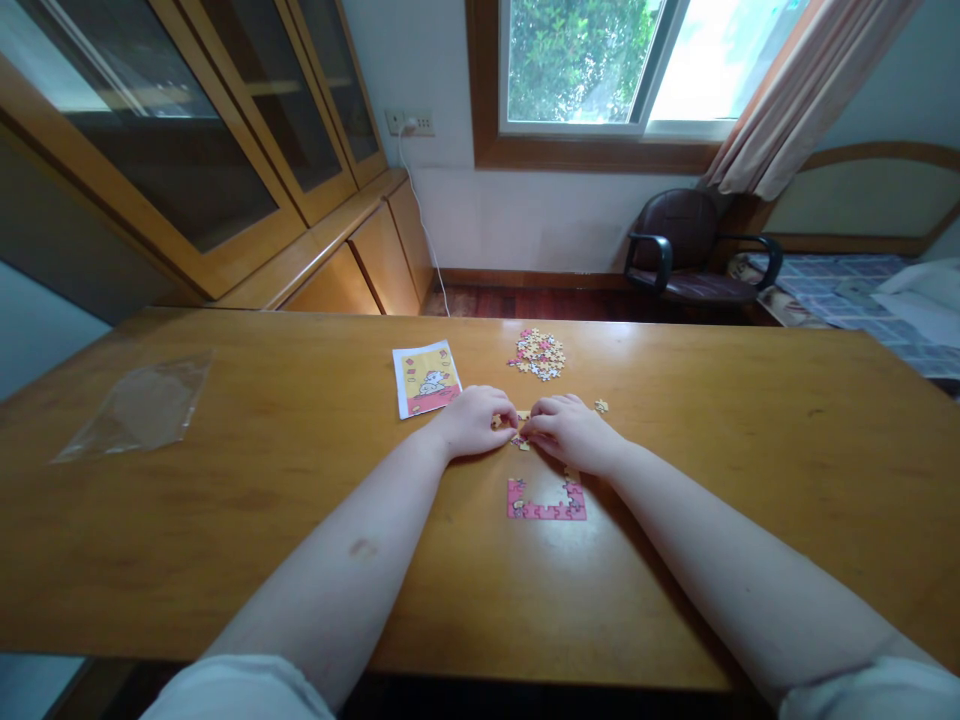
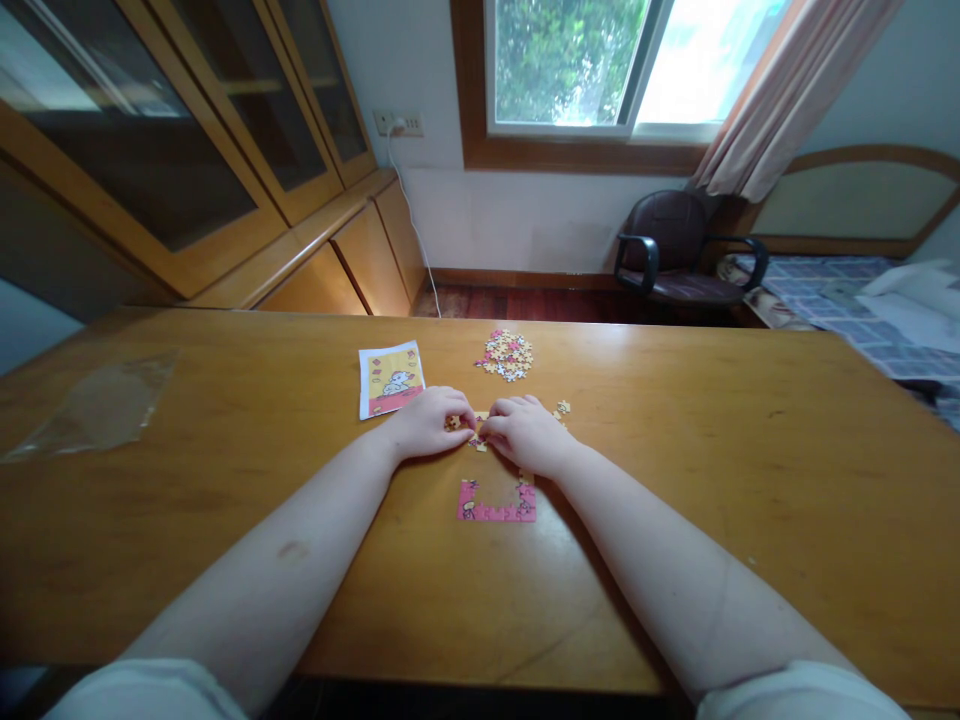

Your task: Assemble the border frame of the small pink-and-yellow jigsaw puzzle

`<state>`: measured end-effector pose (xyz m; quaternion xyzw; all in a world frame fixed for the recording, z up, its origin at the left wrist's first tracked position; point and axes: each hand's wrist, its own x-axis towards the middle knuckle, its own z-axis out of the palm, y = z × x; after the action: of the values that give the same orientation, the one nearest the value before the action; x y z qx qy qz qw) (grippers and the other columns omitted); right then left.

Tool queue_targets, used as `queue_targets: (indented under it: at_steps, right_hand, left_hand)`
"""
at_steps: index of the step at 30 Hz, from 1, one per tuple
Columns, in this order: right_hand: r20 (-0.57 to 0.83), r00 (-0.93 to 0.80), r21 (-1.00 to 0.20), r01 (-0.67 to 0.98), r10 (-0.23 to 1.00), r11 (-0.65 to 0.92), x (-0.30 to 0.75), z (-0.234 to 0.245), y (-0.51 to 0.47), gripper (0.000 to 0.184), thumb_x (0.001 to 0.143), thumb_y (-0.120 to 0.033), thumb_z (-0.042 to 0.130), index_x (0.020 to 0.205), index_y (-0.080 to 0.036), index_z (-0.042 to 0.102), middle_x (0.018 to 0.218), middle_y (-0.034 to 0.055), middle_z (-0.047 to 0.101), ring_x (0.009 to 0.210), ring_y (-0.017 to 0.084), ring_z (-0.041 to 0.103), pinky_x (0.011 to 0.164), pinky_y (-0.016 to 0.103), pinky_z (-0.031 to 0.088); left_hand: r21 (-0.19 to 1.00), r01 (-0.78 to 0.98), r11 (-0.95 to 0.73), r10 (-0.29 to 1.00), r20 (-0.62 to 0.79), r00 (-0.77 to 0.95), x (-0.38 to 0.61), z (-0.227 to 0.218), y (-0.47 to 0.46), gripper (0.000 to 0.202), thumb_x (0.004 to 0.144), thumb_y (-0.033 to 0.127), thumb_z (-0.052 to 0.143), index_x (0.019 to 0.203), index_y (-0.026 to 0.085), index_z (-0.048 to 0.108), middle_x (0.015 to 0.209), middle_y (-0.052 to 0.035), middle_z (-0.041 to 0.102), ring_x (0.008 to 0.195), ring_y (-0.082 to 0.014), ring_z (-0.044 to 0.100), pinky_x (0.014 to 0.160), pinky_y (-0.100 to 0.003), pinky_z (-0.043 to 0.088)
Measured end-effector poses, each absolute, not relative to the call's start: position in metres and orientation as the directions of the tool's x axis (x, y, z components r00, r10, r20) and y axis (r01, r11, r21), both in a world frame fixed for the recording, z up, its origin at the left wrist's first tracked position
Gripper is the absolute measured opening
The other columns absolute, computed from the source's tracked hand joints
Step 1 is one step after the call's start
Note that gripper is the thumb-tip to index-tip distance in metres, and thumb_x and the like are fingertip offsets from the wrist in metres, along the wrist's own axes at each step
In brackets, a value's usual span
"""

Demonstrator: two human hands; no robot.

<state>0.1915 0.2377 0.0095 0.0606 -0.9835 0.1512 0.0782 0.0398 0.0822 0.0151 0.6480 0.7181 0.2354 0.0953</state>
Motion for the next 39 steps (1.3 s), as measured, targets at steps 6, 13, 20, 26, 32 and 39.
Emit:
queue_targets:
  at_steps: [6,13,20,26,32,39]
  right_hand:
    - [0.188,-0.977,-0.27,-0.153,-0.104,0.951,0.191,0.007,0.238,0.018,0.093,-0.031,0.056,0.096,-0.026,0.073,0.093,0.0043,0.066,0.084,0.016,0.056,0.079,0.031,0.035]
    - [0.136,-0.987,-0.27,-0.125,-0.091,0.955,0.191,0.013,0.234,0.016,0.091,-0.028,0.058,0.096,-0.023,0.072,0.092,0.0053,0.066,0.086,0.018,0.058,0.082,0.031,0.036]
    - [0.16,-0.981,-0.295,-0.152,-0.108,0.943,0.193,0.015,0.233,0.015,0.09,-0.027,0.057,0.097,-0.022,0.07,0.093,0.0056,0.066,0.087,0.018,0.058,0.083,0.032,0.036]
    - [0.138,-0.98,-0.294,-0.18,-0.145,0.939,0.194,0.014,0.232,0.018,0.087,-0.033,0.06,0.097,-0.022,0.069,0.093,0.0056,0.066,0.087,0.019,0.058,0.083,0.033,0.037]
    - [0.125,-0.99,-0.278,-0.102,-0.069,0.955,0.191,0.015,0.228,0.018,0.089,-0.033,0.058,0.093,-0.02,0.07,0.09,0.0061,0.066,0.086,0.019,0.059,0.083,0.033,0.037]
    - [0.136,-0.989,-0.323,-0.102,-0.06,0.941,0.191,0.011,0.232,0.017,0.09,-0.031,0.059,0.093,-0.021,0.072,0.089,0.0056,0.068,0.087,0.019,0.06,0.084,0.032,0.038]
  left_hand:
    - [0.42,0.907,0.011,0.986,0.145,-0.079,0.041,0.014,0.082,0.01,0.08,0.028,0.063,0.079,0.022,0.071,0.082,-0.0013,0.068,0.079,-0.0166,0.061,0.075,-0.029,0.044]
    - [0.437,0.899,0.021,0.986,0.137,-0.09,0.042,0.014,0.083,0.012,0.079,0.031,0.064,0.076,0.021,0.07,0.079,-0.0017,0.068,0.076,-0.0164,0.061,0.073,-0.029,0.044]
    - [0.469,0.883,0.021,0.986,0.138,-0.097,0.043,0.018,0.082,0.013,0.08,0.032,0.063,0.076,0.022,0.07,0.078,-0.0014,0.067,0.076,-0.0164,0.06,0.073,-0.029,0.043]
    - [0.452,0.892,0.014,0.989,0.124,-0.078,0.041,0.017,0.082,0.019,0.075,0.04,0.07,0.078,0.022,0.069,0.08,-0.0012,0.068,0.077,-0.0169,0.061,0.073,-0.029,0.042]
    - [0.425,0.905,0.026,0.989,0.118,-0.084,0.042,0.016,0.083,0.019,0.074,0.04,0.071,0.077,0.022,0.069,0.079,-0.0011,0.068,0.075,-0.0171,0.061,0.071,-0.029,0.042]
    - [0.428,0.903,0.026,0.989,0.118,-0.085,0.042,0.016,0.083,0.015,0.078,0.036,0.066,0.076,0.022,0.069,0.079,-0.0012,0.068,0.076,-0.0164,0.061,0.071,-0.029,0.043]
